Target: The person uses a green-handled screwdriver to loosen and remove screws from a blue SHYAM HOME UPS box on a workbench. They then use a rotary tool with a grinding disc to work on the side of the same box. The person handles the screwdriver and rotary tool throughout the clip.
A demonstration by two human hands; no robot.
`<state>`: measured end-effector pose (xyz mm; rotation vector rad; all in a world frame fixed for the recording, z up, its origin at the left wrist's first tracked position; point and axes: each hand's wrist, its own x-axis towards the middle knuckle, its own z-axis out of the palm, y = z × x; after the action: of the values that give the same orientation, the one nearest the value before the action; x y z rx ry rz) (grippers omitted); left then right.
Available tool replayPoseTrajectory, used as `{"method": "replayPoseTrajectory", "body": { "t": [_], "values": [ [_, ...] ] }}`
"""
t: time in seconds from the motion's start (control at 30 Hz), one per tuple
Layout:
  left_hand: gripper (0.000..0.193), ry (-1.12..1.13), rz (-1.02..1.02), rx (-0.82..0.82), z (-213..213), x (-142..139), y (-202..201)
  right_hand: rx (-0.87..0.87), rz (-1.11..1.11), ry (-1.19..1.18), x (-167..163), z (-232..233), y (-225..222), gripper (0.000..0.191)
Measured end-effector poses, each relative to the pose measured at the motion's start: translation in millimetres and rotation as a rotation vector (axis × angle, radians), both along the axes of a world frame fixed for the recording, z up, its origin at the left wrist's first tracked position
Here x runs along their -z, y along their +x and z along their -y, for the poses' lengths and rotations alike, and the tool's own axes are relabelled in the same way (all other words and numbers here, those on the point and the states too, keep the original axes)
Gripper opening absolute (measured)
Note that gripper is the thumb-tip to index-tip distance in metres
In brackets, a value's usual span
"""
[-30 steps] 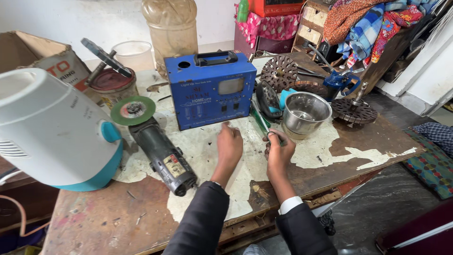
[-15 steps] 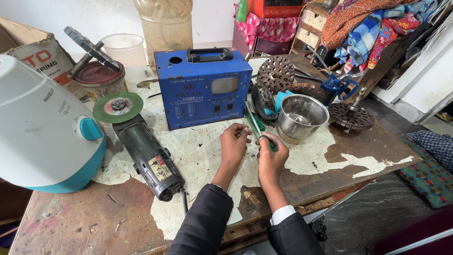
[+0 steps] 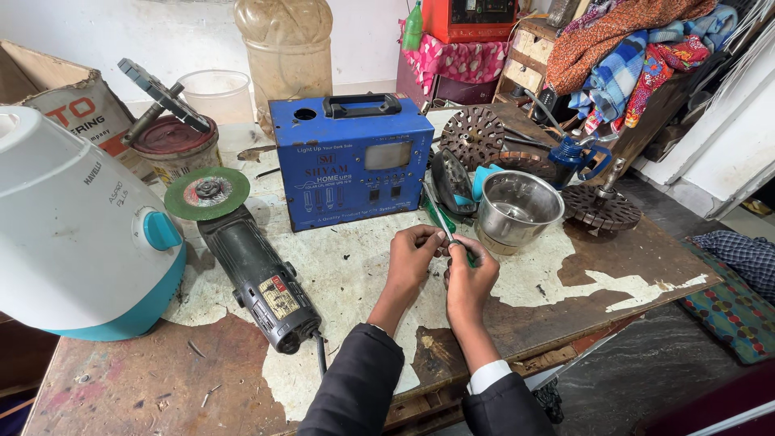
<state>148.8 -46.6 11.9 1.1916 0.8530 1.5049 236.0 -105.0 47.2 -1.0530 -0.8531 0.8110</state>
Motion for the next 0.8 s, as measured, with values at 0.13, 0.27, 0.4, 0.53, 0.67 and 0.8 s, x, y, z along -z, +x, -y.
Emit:
{"method": "replayPoseTrajectory", "body": {
  "t": [0.13, 0.27, 0.4, 0.53, 0.67, 0.8],
  "values": [
    [0.018, -0.005, -0.004, -0.013, 2, -2, -1, -0.016, 0.002, -0.002, -1, 1, 0, 0.017],
    [0.018, -0.023, -0.006, -0.043, 4, -6, -2, -0.028, -0.002, -0.002, -1, 0, 0, 0.017],
    [0.017, -0.033, -0.027, -0.045, 5, -8, -1, -0.035, -0.028, -0.004, -3, 1, 0, 0.017],
    [0.017, -0.026, -0.008, -0.044, 5, -8, 0, -0.033, 0.002, -0.033, -5, 3, 0, 0.018],
    [0.018, -0.021, 0.003, -0.037, 7, -12, -1, -0.034, 0.002, -0.036, -5, 3, 0, 0.018],
    [0.017, -0.066, -0.063, -0.041, 13, -18, -3, -0.082, -0.133, -0.045, -5, -2, 3, 0.019]
  ]
}}
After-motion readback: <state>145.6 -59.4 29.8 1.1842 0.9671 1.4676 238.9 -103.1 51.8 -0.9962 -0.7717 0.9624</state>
